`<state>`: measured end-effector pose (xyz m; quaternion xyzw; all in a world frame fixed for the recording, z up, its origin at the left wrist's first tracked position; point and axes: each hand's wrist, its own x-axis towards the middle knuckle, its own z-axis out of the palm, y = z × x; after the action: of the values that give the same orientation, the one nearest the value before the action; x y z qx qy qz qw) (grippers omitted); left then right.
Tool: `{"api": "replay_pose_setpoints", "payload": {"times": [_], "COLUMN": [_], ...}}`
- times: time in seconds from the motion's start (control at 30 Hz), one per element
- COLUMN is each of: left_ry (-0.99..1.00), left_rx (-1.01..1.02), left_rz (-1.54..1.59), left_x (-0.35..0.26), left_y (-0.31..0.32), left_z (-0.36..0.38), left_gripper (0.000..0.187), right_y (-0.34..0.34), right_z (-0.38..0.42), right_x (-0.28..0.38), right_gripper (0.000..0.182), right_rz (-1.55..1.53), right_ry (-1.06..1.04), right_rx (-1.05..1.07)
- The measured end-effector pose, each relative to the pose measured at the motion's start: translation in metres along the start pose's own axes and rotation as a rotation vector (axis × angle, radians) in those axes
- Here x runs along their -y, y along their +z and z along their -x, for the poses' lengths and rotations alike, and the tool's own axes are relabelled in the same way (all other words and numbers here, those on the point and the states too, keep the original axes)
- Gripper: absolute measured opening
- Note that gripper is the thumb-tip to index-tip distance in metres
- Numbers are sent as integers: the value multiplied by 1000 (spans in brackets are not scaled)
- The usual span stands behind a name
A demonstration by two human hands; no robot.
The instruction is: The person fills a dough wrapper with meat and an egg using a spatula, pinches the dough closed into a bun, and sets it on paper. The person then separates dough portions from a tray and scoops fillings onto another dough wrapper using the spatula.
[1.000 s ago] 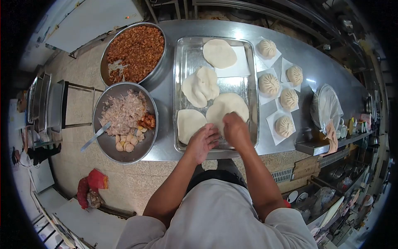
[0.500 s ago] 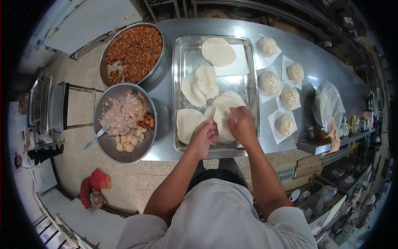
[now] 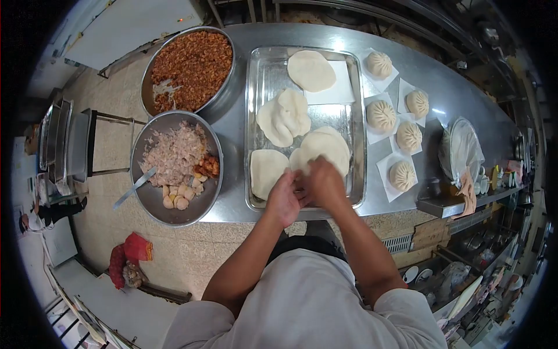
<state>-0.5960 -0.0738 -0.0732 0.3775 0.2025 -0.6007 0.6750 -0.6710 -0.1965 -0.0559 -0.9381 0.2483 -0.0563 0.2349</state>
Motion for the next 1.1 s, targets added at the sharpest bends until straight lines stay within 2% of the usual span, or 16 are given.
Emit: {"api": "replay_pose_setpoints", "payload": {"times": [0.07,0.17,0.23,0.27,0.3,0.4,0.47,0.57,0.6,0.67,0.73,0.8,0.87,0.9,0.97,1.1], "left_ry": [-17,-69,-95,-97,-75,-71,-79,-14,0,14,46,84,126,113,104,144], "left_rx": [50,137,177,172,149,108,77,27,-23,-74,-143,-110,-78,-86,-93,128], "left_rz": [122,185,213,214,220,219,224,74,29,-13,-91,-158,-225,-258,-291,-179], "left_x": [-8,-19,-21,-20,-21,-17,-13,-7,-8,-9,-10,-10,-9,-10,-13,-39], "left_y": [5,-7,-11,-9,-2,-3,-11,-9,-4,5,12,7,-1,-1,-4,11], "left_z": [17,34,37,39,38,32,27,30,30,33,35,28,21,19,17,50], "left_gripper": [68,76,62,62,59,52,49,51,51,52,49,48,48,47,46,48], "right_y": [4,-28,-40,-46,-46,-23,-14,-7,-9,-15,-13,-9,-6,-9,-18,-82], "right_z": [30,46,34,27,15,4,5,7,2,-9,-12,-12,-12,-14,-17,-12], "right_x": [29,46,25,17,3,-23,-27,-19,-17,-14,-17,-20,-26,-27,-32,-41], "right_gripper": [24,17,22,27,36,43,45,45,45,42,41,39,36,36,36,35], "right_rz": [-112,-472,-623,-533,-391,-238,-214,-7,-7,-283,-306,-330,-205,-205,-357,-603], "right_ry": [-265,-234,-175,-39,-30,96,156,94,91,376,394,413,190,185,195,333], "right_rx": [219,247,153,3,-102,-138,-32,-95,-95,104,134,165,216,214,301,384]}}
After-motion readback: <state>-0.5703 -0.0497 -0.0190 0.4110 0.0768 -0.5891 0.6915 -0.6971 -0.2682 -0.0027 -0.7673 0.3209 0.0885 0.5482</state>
